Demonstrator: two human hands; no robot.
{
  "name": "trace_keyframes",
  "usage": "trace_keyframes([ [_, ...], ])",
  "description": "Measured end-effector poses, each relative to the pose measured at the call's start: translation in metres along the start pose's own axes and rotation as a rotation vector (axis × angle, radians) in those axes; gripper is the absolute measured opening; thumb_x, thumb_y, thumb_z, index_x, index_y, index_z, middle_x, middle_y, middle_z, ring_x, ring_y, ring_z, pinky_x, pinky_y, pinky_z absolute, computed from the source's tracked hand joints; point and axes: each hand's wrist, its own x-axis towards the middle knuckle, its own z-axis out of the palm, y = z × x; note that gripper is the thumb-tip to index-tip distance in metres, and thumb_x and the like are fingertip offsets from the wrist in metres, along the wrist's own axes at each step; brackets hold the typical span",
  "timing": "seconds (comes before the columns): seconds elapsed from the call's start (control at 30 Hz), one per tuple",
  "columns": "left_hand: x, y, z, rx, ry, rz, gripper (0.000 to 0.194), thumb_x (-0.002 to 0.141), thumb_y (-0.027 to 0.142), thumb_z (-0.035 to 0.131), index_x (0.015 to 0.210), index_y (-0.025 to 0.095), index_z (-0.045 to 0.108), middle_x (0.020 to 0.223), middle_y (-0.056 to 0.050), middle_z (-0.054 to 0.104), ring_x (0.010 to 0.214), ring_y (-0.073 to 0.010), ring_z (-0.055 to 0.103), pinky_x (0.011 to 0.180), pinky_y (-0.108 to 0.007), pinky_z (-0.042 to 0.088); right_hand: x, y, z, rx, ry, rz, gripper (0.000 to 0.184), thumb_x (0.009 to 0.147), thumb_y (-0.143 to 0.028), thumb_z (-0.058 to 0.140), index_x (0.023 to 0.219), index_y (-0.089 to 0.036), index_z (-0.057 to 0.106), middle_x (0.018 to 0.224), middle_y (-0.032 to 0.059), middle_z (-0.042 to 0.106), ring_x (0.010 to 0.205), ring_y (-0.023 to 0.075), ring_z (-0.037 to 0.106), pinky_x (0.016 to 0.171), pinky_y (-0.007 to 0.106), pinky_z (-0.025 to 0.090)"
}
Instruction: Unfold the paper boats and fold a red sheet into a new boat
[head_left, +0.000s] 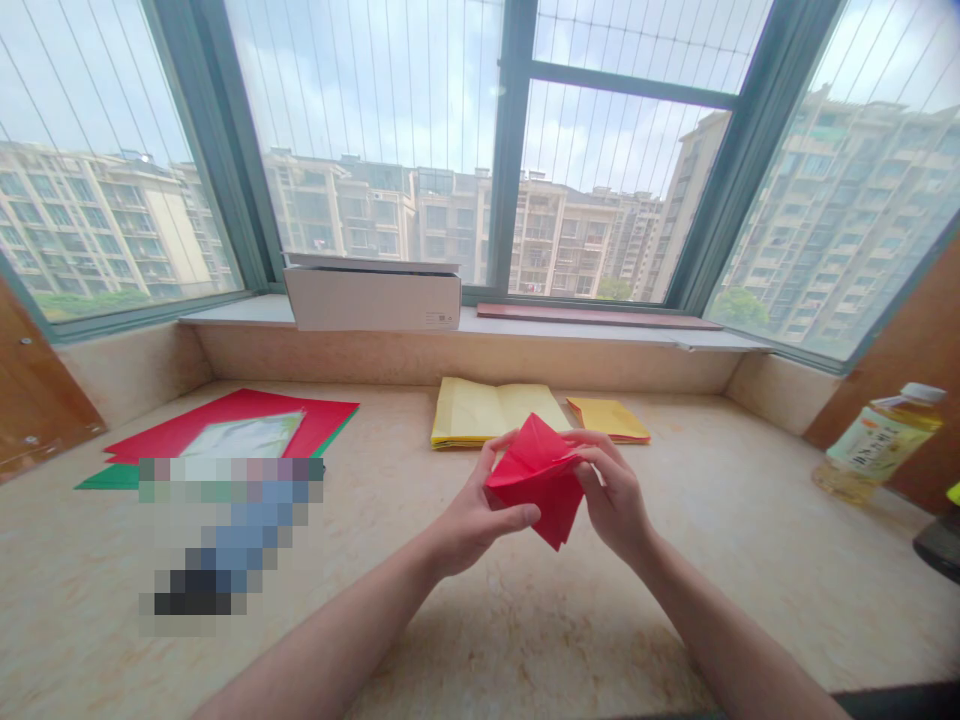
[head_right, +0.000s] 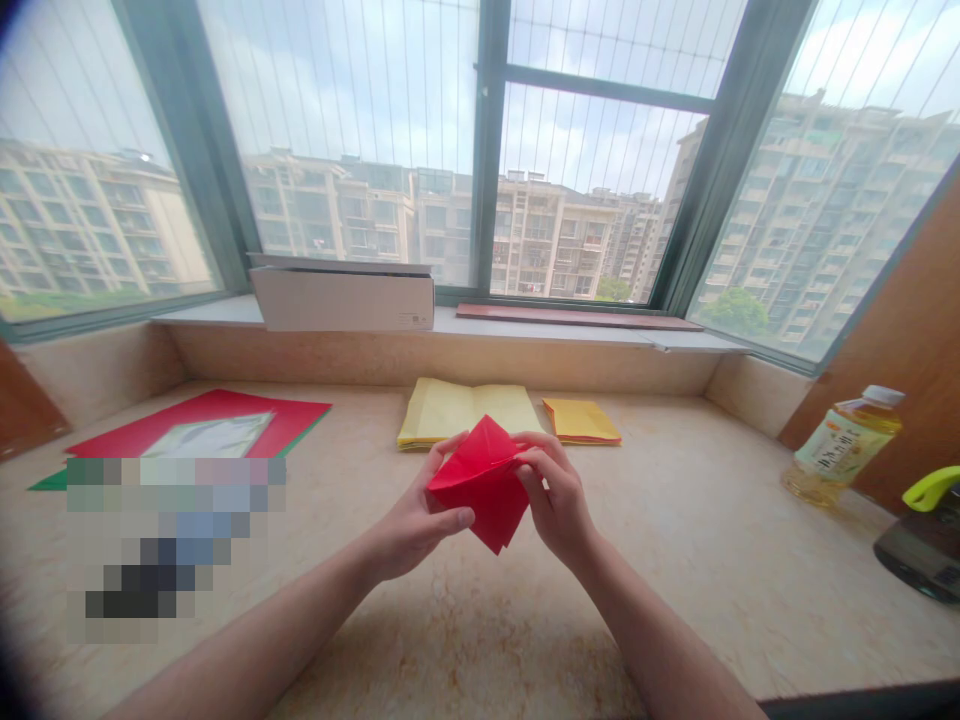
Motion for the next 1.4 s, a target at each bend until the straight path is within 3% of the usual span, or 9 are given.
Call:
trace_keyframes([
  [0.3, 0.003, -0.009, 0.001, 0.077, 0.068, 0.015, 0.047, 0.087, 0.036, 0.067, 0.126, 0.022, 0.043, 0.112, -0.01, 0.064, 0.091, -0.0201, 0.062, 0.078, -0.031, 0.047, 0.003, 0.004, 0.008, 0.082, 0.084, 0.3, 0.031, 0.091, -0.046, 0.058, 0.078, -0.021, 0.071, 0.109, 0.0112, 0.065, 0.11, 0.0277, 0.059, 0.093, 0.042, 0.047],
  [0.47, 0.0, -0.007, 0.003, 0.098, 0.079, -0.011, 0.047, 0.088, 0.037, 0.067, 0.127, 0.025, 0.044, 0.108, -0.008, 0.066, 0.089, -0.0189, 0.063, 0.078, -0.031, 0.048, 0.006, -0.001, 0.008, 0.49, -0.014, 0.696, 0.055, 0.081, -0.059, 0.066, 0.122, -0.024, 0.06, 0.098, 0.009, 0.073, 0.078, 0.0251, 0.07, 0.064, 0.036, 0.055],
  [0.53, 0.0, -0.004, 0.003, 0.137, 0.084, -0.017, 0.047, 0.087, 0.037, 0.067, 0.127, 0.025, 0.045, 0.106, -0.007, 0.068, 0.088, -0.0186, 0.064, 0.079, -0.031, 0.049, 0.006, -0.001, 0.006, 0.55, -0.043, 0.754, 0.056, 0.078, -0.059, 0.069, 0.119, -0.023, 0.063, 0.09, 0.008, 0.075, 0.073, 0.0245, 0.071, 0.063, 0.035, 0.055],
  [0.67, 0.002, 0.002, 0.002, 0.22, 0.082, -0.038, 0.047, 0.086, 0.039, 0.068, 0.125, 0.021, 0.049, 0.103, -0.009, 0.07, 0.084, -0.0191, 0.066, 0.078, -0.033, 0.051, 0.004, 0.003, 0.005, 0.494, -0.009, 0.708, 0.039, 0.075, -0.053, 0.075, 0.095, -0.02, 0.073, 0.087, 0.0081, 0.076, 0.077, 0.0246, 0.071, 0.069, 0.035, 0.056],
  [0.83, 0.007, 0.004, -0.003, 0.342, 0.12, -0.061, 0.052, 0.086, 0.048, 0.064, 0.126, 0.018, 0.049, 0.099, -0.01, 0.07, 0.077, -0.0204, 0.067, 0.067, -0.031, 0.052, -0.002, 0.002, 0.009, 0.31, -0.076, 0.587, 0.032, 0.077, -0.047, 0.075, 0.096, -0.022, 0.075, 0.089, 0.0067, 0.077, 0.078, 0.0237, 0.07, 0.069, 0.036, 0.057],
  [0.97, 0.007, 0.0, -0.006, 0.633, 0.079, -0.035, 0.04, 0.09, 0.051, 0.054, 0.103, 0.015, 0.065, 0.087, -0.007, 0.069, 0.074, -0.0193, 0.062, 0.063, -0.027, 0.046, -0.004, -0.002, 0.012, 0.241, -0.227, 0.485, 0.029, 0.081, -0.045, 0.072, 0.1, -0.024, 0.076, 0.093, 0.0058, 0.077, 0.081, 0.0234, 0.07, 0.072, 0.036, 0.057],
  [1.07, 0.007, -0.001, -0.008, 0.725, 0.111, 0.0, 0.04, 0.092, 0.051, 0.051, 0.096, 0.015, 0.067, 0.084, -0.005, 0.069, 0.073, -0.0181, 0.06, 0.063, -0.025, 0.044, -0.003, -0.003, 0.012, 0.2, -0.233, 0.423, 0.028, 0.082, -0.044, 0.071, 0.099, -0.023, 0.075, 0.097, 0.0075, 0.076, 0.088, 0.0242, 0.069, 0.078, 0.037, 0.056],
  [1.23, 0.008, 0.001, -0.009, 0.695, 0.25, 0.048, 0.042, 0.093, 0.054, 0.047, 0.098, 0.015, 0.062, 0.086, -0.006, 0.069, 0.072, -0.0195, 0.061, 0.063, -0.026, 0.045, 0.002, -0.001, 0.011, 0.441, -0.139, 0.611, 0.046, 0.084, -0.048, 0.068, 0.122, -0.023, 0.065, 0.107, 0.0094, 0.074, 0.088, 0.0241, 0.071, 0.075, 0.038, 0.059],
  [1.4, 0.008, 0.003, -0.009, 0.778, 0.307, 0.116, 0.039, 0.096, 0.051, 0.043, 0.099, 0.017, 0.061, 0.092, -0.008, 0.07, 0.079, -0.0214, 0.063, 0.071, -0.029, 0.047, 0.005, -0.003, 0.01, 0.633, -0.195, 0.655, 0.037, 0.083, -0.05, 0.068, 0.108, -0.022, 0.073, 0.102, 0.008, 0.076, 0.089, 0.0247, 0.071, 0.082, 0.04, 0.057],
])
